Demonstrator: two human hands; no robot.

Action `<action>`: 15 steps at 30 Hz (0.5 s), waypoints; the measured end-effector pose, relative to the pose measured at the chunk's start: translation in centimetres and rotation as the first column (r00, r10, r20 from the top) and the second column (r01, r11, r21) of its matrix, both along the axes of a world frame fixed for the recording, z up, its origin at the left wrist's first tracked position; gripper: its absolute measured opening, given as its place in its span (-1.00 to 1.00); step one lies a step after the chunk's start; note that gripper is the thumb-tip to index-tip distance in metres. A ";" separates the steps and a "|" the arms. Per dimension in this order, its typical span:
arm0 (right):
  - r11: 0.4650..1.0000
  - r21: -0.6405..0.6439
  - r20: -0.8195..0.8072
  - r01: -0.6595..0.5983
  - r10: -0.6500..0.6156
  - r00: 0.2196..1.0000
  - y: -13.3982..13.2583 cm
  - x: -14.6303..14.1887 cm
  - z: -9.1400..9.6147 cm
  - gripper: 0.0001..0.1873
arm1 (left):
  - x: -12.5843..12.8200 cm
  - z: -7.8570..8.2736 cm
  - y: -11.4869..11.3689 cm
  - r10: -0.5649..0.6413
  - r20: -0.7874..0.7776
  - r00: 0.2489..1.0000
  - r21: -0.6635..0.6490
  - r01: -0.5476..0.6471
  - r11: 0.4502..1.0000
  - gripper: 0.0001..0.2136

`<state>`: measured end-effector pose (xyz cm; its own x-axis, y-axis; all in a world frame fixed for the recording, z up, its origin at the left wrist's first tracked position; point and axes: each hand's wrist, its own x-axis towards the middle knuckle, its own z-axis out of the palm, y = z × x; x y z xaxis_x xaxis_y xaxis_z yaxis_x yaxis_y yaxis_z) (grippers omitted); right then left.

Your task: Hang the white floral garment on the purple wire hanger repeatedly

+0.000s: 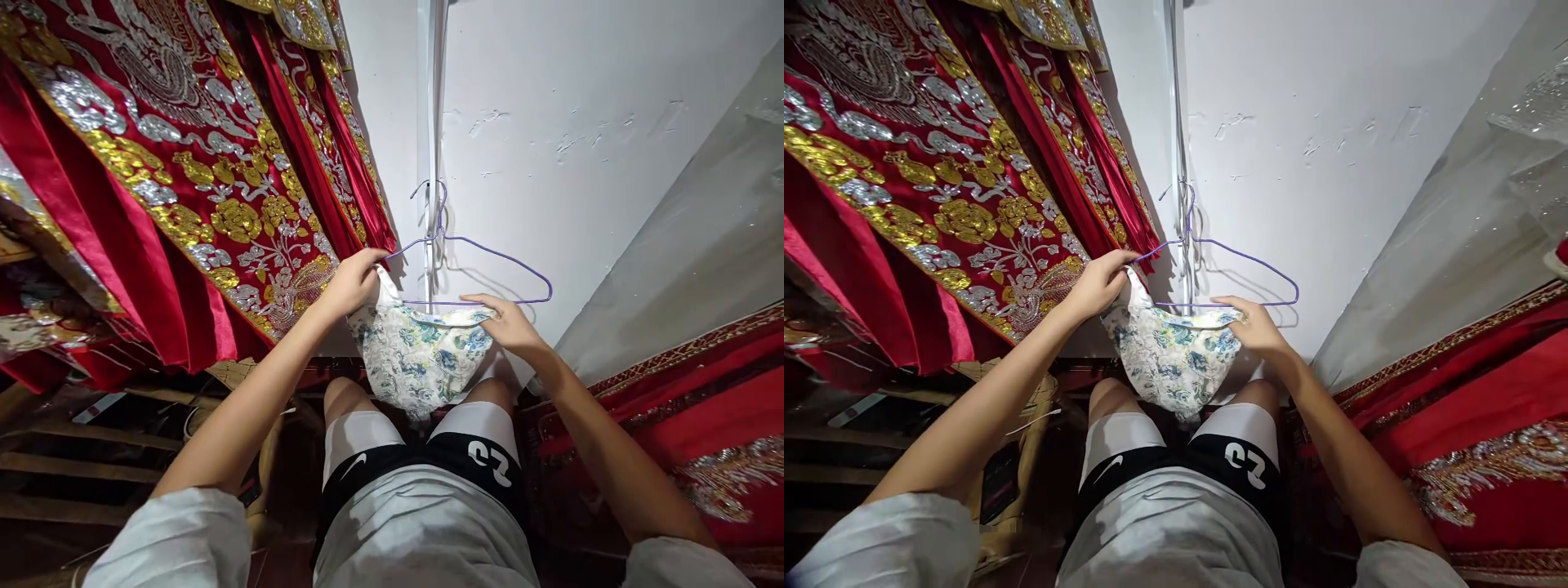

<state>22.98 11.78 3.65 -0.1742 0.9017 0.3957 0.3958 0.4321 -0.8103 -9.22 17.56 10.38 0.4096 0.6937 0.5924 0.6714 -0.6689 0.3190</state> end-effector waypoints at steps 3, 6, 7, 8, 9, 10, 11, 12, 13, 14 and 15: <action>0.966 0.083 -0.090 0.246 -0.238 0.967 -1.2 2.0 0.1 -0.10 | -0.4 -0.3 0.8 0.005 -0.096 0.995 0.032 -0.002 0.999 -0.68; 0.902 0.120 -0.129 0.414 -0.400 0.907 -1.6 4.8 0.8 0.02 | -0.5 -0.6 0.6 0.029 -0.162 0.986 0.075 -0.018 0.997 -0.74; 0.897 0.113 -0.105 0.428 -0.418 0.902 -1.4 5.6 1.3 -0.01 | -0.5 -0.7 0.5 0.035 -0.175 0.984 0.086 -0.020 0.996 -0.76; 0.899 0.096 -0.068 0.426 -0.422 0.904 -1.0 6.3 1.8 -0.07 | -0.4 -0.7 0.5 0.039 -0.184 0.982 0.093 -0.022 0.995 -0.78; 0.906 0.077 -0.030 0.415 -0.414 0.910 -0.6 6.9 2.3 -0.18 | -0.3 -0.6 0.5 0.045 -0.190 0.981 0.098 -0.027 0.995 -0.79; 0.916 0.058 0.001 0.397 -0.397 0.918 -0.1 7.3 2.9 -0.32 | -0.3 -0.6 0.5 0.056 -0.192 0.980 0.103 -0.037 0.994 -0.80; 0.928 0.035 0.017 0.370 -0.371 0.928 0.4 7.6 3.5 -0.47 | -0.4 -0.5 0.7 0.074 -0.183 0.980 0.111 -0.054 0.992 -0.82; 0.943 -0.001 0.011 0.334 -0.334 0.942 0.9 7.7 3.9 -0.59 | -0.5 -0.4 0.9 0.095 -0.159 0.983 0.117 -0.077 0.990 -0.82; 0.958 -0.051 -0.016 0.281 -0.282 0.959 1.4 7.7 4.3 -0.64 | -0.7 -0.3 1.2 0.117 -0.117 0.986 0.116 -0.103 0.988 -0.83; 0.971 -0.114 -0.060 0.212 -0.220 0.974 1.8 7.5 4.5 -0.62 | -0.9 -0.3 1.5 0.138 -0.062 0.988 0.101 -0.132 0.986 -0.83; 0.976 -0.172 -0.110 0.136 -0.157 0.981 2.1 7.1 4.6 -0.59 | -1.1 -0.3 1.8 0.161 0.000 0.987 0.069 -0.160 0.985 -0.80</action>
